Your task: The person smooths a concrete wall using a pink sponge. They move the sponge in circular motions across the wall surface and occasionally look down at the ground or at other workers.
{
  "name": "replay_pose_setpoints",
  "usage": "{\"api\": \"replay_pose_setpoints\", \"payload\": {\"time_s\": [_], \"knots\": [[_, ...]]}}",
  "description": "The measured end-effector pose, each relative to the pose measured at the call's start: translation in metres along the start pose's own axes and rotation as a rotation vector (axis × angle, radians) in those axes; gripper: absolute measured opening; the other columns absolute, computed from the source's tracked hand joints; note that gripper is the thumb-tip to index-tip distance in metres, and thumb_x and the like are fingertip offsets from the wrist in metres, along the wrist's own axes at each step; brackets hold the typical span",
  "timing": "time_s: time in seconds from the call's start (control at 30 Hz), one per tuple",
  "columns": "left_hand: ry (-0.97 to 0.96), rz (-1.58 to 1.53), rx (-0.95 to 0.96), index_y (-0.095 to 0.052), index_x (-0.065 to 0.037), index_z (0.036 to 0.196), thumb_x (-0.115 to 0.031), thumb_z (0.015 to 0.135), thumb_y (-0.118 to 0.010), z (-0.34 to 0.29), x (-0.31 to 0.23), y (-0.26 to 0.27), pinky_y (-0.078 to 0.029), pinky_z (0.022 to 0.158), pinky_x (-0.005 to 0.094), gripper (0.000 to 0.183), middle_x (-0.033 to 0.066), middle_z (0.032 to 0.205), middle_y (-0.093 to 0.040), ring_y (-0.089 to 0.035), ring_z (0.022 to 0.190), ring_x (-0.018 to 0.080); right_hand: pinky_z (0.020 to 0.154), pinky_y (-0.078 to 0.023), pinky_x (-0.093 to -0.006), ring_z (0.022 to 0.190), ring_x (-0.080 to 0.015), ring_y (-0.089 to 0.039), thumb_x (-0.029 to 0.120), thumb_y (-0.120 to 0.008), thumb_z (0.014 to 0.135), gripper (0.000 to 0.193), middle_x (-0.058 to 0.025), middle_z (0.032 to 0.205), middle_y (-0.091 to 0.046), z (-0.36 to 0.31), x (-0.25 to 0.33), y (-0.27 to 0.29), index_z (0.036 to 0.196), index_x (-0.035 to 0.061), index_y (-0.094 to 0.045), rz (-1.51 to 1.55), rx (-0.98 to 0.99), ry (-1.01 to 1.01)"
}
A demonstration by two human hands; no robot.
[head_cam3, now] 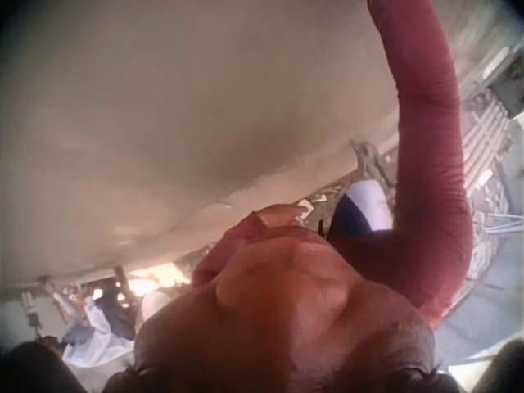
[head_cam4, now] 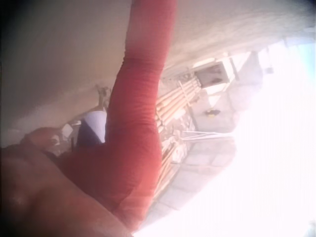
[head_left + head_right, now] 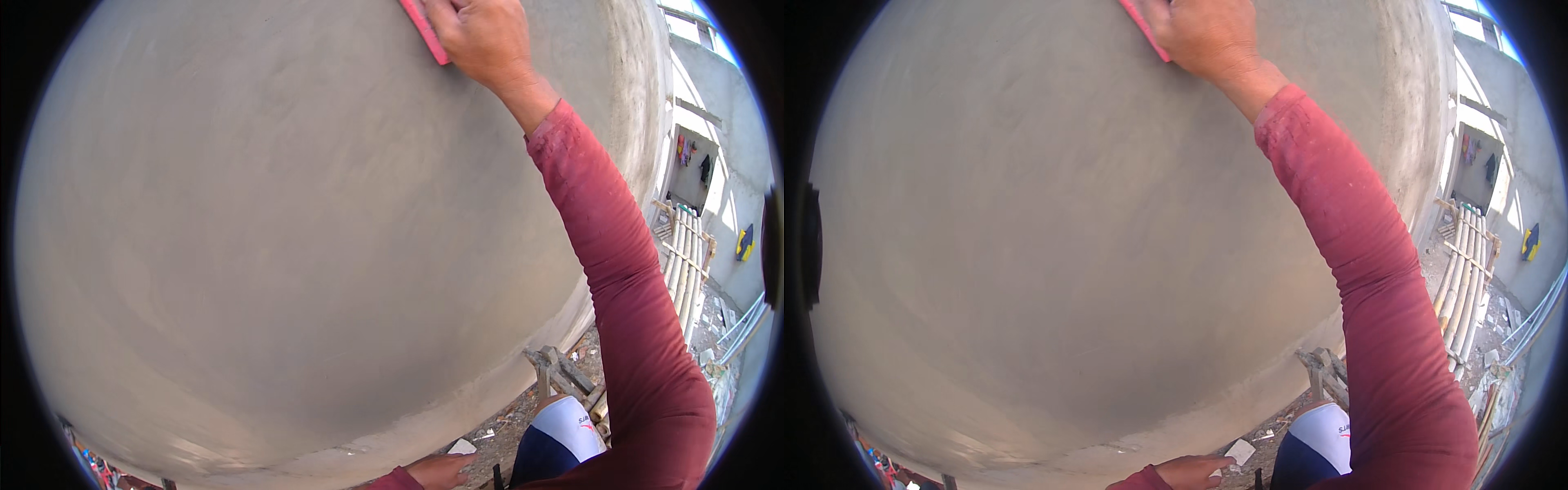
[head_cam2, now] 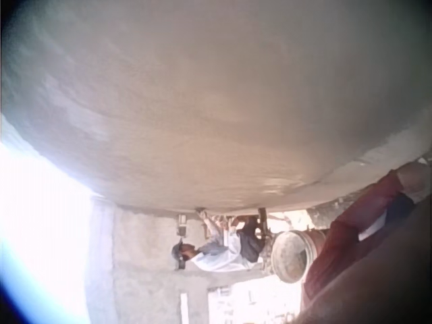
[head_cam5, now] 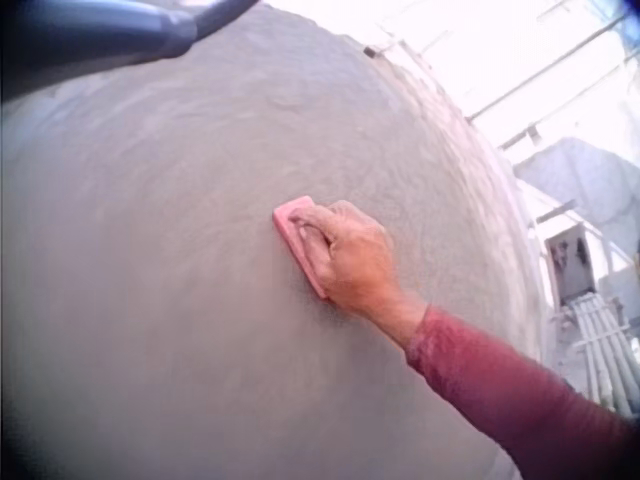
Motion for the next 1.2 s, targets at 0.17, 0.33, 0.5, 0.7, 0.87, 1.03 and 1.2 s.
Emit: {"api": "replay_pose_setpoints", "payload": {"time_s": [0.17, 0.33, 0.5, 0.7, 0.87, 1.03, 1.2], "knots": [[0.015, 0.000, -0.010, -0.047, -0.004, 0.162, -0.028, 0.112, -0.055, -0.011, 0.002, 0.000, -0.051, 0.115, 0.0473, 0.056, 0.0259, 0.149, -0.064, -0.064, 0.134, 0.0411, 0.064, -0.056, -0.0359, 0.077, -0.0209, -0.070, 0.014, -0.076, 0.100, 0.018, -0.0037, 0.090, -0.075, -0.076, 0.025, 0.010, 0.116, 0.0194, -0.083, 0.048, 0.078, 0.284], [-0.007, 0.015, 0.030, -0.047, -0.004, 0.162, -0.028, 0.112, -0.055, -0.001, -0.002, -0.005, -0.050, 0.115, 0.0478, 0.056, 0.0262, 0.149, -0.064, -0.064, 0.134, 0.0418, 0.075, -0.059, -0.0338, 0.078, -0.0219, -0.070, 0.008, -0.074, 0.100, 0.024, -0.0059, 0.092, -0.074, -0.033, -0.052, 0.017, 0.121, 0.0157, -0.083, -0.164, 0.041, -0.123], [-0.006, 0.021, 0.031, -0.047, -0.004, 0.163, -0.028, 0.112, -0.055, -0.008, -0.002, -0.013, -0.050, 0.116, 0.0483, 0.057, 0.0266, 0.149, -0.064, -0.063, 0.135, 0.0425, 0.060, -0.056, -0.0377, 0.076, -0.0208, -0.068, 0.013, -0.074, 0.101, 0.021, -0.0030, 0.100, -0.074, -0.127, 0.041, 0.017, 0.118, 0.0219, -0.081, 0.032, 0.211, 0.353], [-0.012, 0.058, 0.088, -0.046, -0.004, 0.163, -0.028, 0.111, -0.055, -0.001, -0.008, -0.020, -0.050, 0.116, 0.0489, 0.057, 0.0270, 0.149, -0.063, -0.063, 0.135, 0.0433, 0.064, -0.057, -0.0364, 0.076, -0.0195, -0.068, 0.005, -0.075, 0.095, 0.031, -0.0009, 0.094, -0.070, -0.095, -0.082, 0.054, 0.120, 0.0231, -0.082, -0.104, -0.067, -0.112], [0.013, 0.057, 0.068, -0.046, -0.004, 0.163, -0.028, 0.111, -0.055, -0.013, -0.008, -0.027, -0.050, 0.117, 0.0494, 0.058, 0.0274, 0.149, -0.063, -0.063, 0.136, 0.0440, 0.068, -0.058, -0.0358, 0.078, -0.0199, -0.069, 0.003, -0.076, 0.096, 0.030, -0.0043, 0.094, -0.072, -0.139, 0.026, 0.023, 0.122, 0.0182, -0.081, 0.029, 0.143, 0.183], [-0.026, 0.094, 0.130, -0.046, -0.004, 0.163, -0.028, 0.111, -0.055, 0.005, -0.018, -0.031, -0.049, 0.117, 0.0499, 0.058, 0.0278, 0.150, -0.063, -0.063, 0.136, 0.0447, 0.065, -0.056, -0.0349, 0.079, -0.0204, -0.068, 0.005, -0.075, 0.096, 0.029, -0.0040, 0.092, -0.070, -0.103, -0.086, 0.062, 0.121, 0.0184, -0.080, -0.117, -0.048, -0.141], [-0.035, 0.230, 0.108, -0.045, -0.005, 0.164, -0.028, 0.111, -0.056, -0.004, -0.044, -0.009, -0.049, 0.118, 0.0504, 0.059, 0.0281, 0.150, -0.063, -0.063, 0.137, 0.0454, 0.058, -0.052, -0.0336, 0.079, -0.0187, -0.062, 0.011, -0.074, 0.090, 0.038, -0.0040, 0.098, -0.060, -0.161, 0.072, 0.016, 0.127, 0.0209, -0.071, 0.075, 0.215, 0.308]]}}
Point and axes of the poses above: each hand's wrist, its own z-axis towards the middle knuckle, its own y-axis out of the back of the hand, x = y × z, the point moved 7 cm from there along z, towards the middle knuckle
